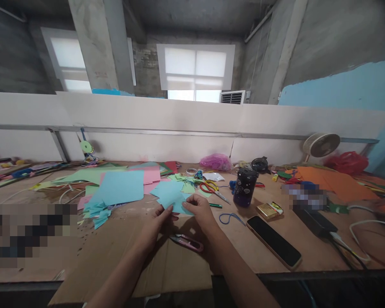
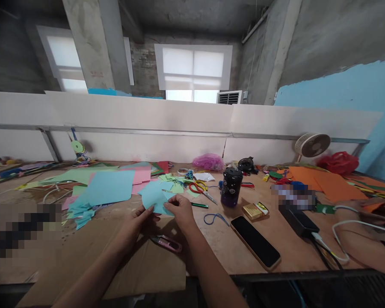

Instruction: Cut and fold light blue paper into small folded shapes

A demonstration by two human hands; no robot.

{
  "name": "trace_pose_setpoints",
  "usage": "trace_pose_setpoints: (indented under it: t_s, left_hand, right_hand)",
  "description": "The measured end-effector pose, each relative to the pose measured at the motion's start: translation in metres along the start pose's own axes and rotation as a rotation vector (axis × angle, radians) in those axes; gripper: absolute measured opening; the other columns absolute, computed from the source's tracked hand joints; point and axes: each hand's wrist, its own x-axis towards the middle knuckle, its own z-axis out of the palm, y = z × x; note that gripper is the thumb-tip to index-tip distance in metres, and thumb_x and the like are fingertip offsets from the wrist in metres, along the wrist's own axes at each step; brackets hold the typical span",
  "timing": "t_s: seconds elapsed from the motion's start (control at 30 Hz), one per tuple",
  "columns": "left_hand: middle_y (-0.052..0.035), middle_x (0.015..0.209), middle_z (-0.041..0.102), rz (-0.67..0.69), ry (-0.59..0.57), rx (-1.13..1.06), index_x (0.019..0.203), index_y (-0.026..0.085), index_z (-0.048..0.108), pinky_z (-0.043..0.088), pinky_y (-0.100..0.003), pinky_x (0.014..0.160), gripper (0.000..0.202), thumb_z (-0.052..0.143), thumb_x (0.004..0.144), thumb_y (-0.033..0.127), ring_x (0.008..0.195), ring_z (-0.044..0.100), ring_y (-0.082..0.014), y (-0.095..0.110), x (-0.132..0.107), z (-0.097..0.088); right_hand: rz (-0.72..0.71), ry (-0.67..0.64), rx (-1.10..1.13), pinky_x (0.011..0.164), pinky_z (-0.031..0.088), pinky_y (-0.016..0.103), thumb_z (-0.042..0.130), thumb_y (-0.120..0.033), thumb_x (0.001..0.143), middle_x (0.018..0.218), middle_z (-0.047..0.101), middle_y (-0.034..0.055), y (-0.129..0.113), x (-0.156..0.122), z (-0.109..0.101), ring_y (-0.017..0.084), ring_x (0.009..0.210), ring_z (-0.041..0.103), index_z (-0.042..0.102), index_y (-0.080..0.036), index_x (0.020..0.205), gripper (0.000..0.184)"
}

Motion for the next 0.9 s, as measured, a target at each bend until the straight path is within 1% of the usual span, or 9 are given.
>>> trace_pose_setpoints:
  t_s: [0.1, 0.2, 0.3, 0.43, 0.5, 0.6, 0.77, 0.83, 0.9]
  left_hand:
    - [-0.0034, 0.066, 0.071, -0.021, 0.013, 0.000, 0.085, 0.017, 0.072, 0.041, -0.023, 0.052, 0.035, 0.080, 0.063, 0.042, 0.053, 0.059, -0.0142, 0.002, -0.001, 0.001]
    - [-0.0028, 0.060, 0.068, -0.022, 0.026, 0.021, 0.073, 0.015, 0.071, 0.037, -0.023, 0.048, 0.032, 0.084, 0.057, 0.040, 0.048, 0.055, -0.0124, 0.003, -0.002, 0.002]
    - [-0.0019, 0.057, 0.066, -0.002, 0.072, 0.014, 0.070, 0.014, 0.070, 0.037, -0.023, 0.047, 0.034, 0.085, 0.053, 0.039, 0.046, 0.052, -0.0113, 0.002, 0.000, 0.002]
    - [-0.0033, 0.061, 0.068, 0.030, 0.177, -0.019, 0.075, 0.013, 0.070, 0.040, -0.025, 0.052, 0.039, 0.085, 0.052, 0.041, 0.053, 0.058, -0.0150, -0.002, 0.006, 0.000]
    - [-0.0031, 0.060, 0.067, 0.072, 0.220, 0.004, 0.070, 0.013, 0.069, 0.040, -0.026, 0.054, 0.037, 0.084, 0.052, 0.041, 0.055, 0.059, -0.0165, -0.003, 0.008, -0.001]
    - [-0.0033, 0.061, 0.067, 0.113, 0.243, 0.054, 0.067, 0.015, 0.068, 0.040, -0.026, 0.056, 0.034, 0.083, 0.054, 0.042, 0.061, 0.060, -0.0184, -0.001, 0.006, 0.001]
    - [-0.0053, 0.065, 0.069, 0.069, 0.269, 0.086, 0.073, 0.016, 0.068, 0.039, -0.029, 0.058, 0.038, 0.081, 0.055, 0.047, 0.069, 0.063, -0.0232, -0.001, -0.006, 0.004]
    - [-0.0064, 0.068, 0.071, 0.053, 0.287, 0.070, 0.078, 0.017, 0.069, 0.039, -0.029, 0.059, 0.040, 0.080, 0.056, 0.048, 0.073, 0.065, -0.0256, -0.003, -0.009, 0.001]
    - [-0.0067, 0.069, 0.072, 0.048, 0.327, 0.044, 0.082, 0.017, 0.069, 0.039, -0.030, 0.059, 0.042, 0.080, 0.057, 0.049, 0.076, 0.065, -0.0263, -0.005, -0.009, -0.007]
  right_hand:
    - [-0.006, -0.021, -0.045, 0.055, 0.033, 0.024, 0.074, -0.034, 0.061, 0.060, 0.052, -0.0037, -0.002, -0.001, 0.000, 0.011, 0.057, 0.042, 0.060, -0.016, 0.065, 0.022]
    - [-0.005, -0.029, -0.063, 0.055, 0.033, 0.024, 0.074, -0.035, 0.061, 0.059, 0.052, -0.0036, -0.006, -0.002, 0.001, 0.012, 0.057, 0.042, 0.060, -0.017, 0.064, 0.023]
    - [0.007, -0.024, -0.015, 0.055, 0.034, 0.024, 0.074, -0.036, 0.059, 0.061, 0.053, -0.0034, -0.008, -0.004, 0.004, 0.012, 0.058, 0.043, 0.061, -0.017, 0.067, 0.025]
    - [0.086, -0.078, 0.059, 0.054, 0.037, 0.024, 0.077, -0.040, 0.058, 0.061, 0.057, -0.0019, -0.007, -0.007, 0.009, 0.012, 0.056, 0.047, 0.062, -0.016, 0.071, 0.031]
    - [0.126, -0.117, 0.041, 0.052, 0.037, 0.024, 0.077, -0.041, 0.059, 0.058, 0.058, -0.0011, -0.007, -0.009, 0.012, 0.012, 0.053, 0.048, 0.063, -0.015, 0.069, 0.031]
    - [0.142, -0.130, 0.031, 0.051, 0.037, 0.024, 0.077, -0.041, 0.058, 0.054, 0.058, -0.0005, -0.009, -0.013, 0.015, 0.012, 0.051, 0.048, 0.065, -0.014, 0.067, 0.031]
    - [0.123, -0.120, 0.070, 0.051, 0.036, 0.024, 0.077, -0.040, 0.057, 0.052, 0.057, -0.0015, -0.017, -0.020, 0.019, 0.012, 0.049, 0.046, 0.062, -0.016, 0.062, 0.029]
    - [0.128, -0.099, 0.073, 0.051, 0.035, 0.024, 0.076, -0.039, 0.058, 0.052, 0.057, -0.0016, -0.021, -0.022, 0.017, 0.012, 0.050, 0.046, 0.060, -0.017, 0.059, 0.028]
    - [0.126, -0.068, 0.077, 0.053, 0.035, 0.025, 0.076, -0.038, 0.059, 0.052, 0.058, -0.0011, -0.026, -0.023, 0.009, 0.012, 0.051, 0.046, 0.059, -0.017, 0.058, 0.027]
